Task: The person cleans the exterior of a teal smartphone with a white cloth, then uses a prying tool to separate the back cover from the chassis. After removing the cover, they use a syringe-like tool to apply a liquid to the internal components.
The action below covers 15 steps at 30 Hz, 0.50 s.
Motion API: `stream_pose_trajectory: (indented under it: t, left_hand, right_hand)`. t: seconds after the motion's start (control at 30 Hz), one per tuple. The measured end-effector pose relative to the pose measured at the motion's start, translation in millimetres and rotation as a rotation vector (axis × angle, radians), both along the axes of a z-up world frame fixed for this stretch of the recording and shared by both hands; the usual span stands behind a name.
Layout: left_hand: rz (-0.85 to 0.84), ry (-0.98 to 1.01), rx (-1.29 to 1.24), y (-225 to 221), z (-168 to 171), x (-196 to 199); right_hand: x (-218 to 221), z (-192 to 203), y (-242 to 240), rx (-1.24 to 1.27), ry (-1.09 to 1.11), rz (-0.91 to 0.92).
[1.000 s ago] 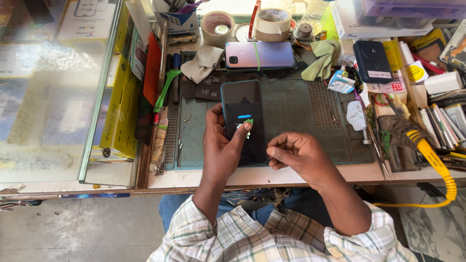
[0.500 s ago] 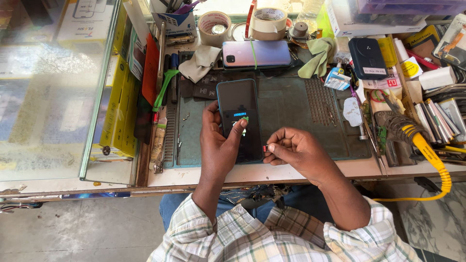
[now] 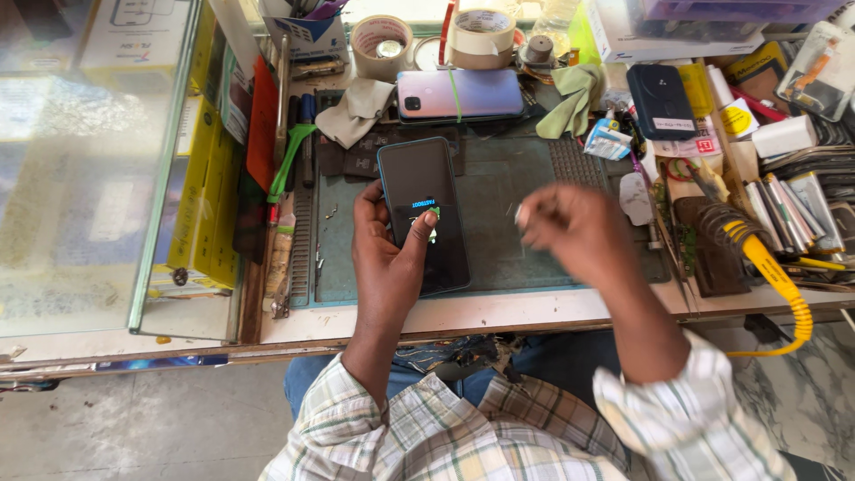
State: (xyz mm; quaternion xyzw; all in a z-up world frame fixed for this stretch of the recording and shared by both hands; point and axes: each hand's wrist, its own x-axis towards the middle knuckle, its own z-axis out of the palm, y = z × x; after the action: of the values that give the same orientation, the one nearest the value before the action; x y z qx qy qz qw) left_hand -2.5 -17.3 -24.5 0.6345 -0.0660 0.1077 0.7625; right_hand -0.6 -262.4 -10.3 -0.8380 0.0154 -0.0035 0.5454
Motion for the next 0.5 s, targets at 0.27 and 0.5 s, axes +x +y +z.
stream_pose_trajectory:
  t: [0.27, 0.5]
  left_hand:
    - [-0.015, 0.006, 0.037, -2, 5, 1]
    - [-0.035, 0.045, 0.094, -1, 12, 2]
  right_hand:
    - [69, -5, -24, -0.597, -0.428, -0.09]
    - [24, 39, -48, -0.584, -0.436, -0.301]
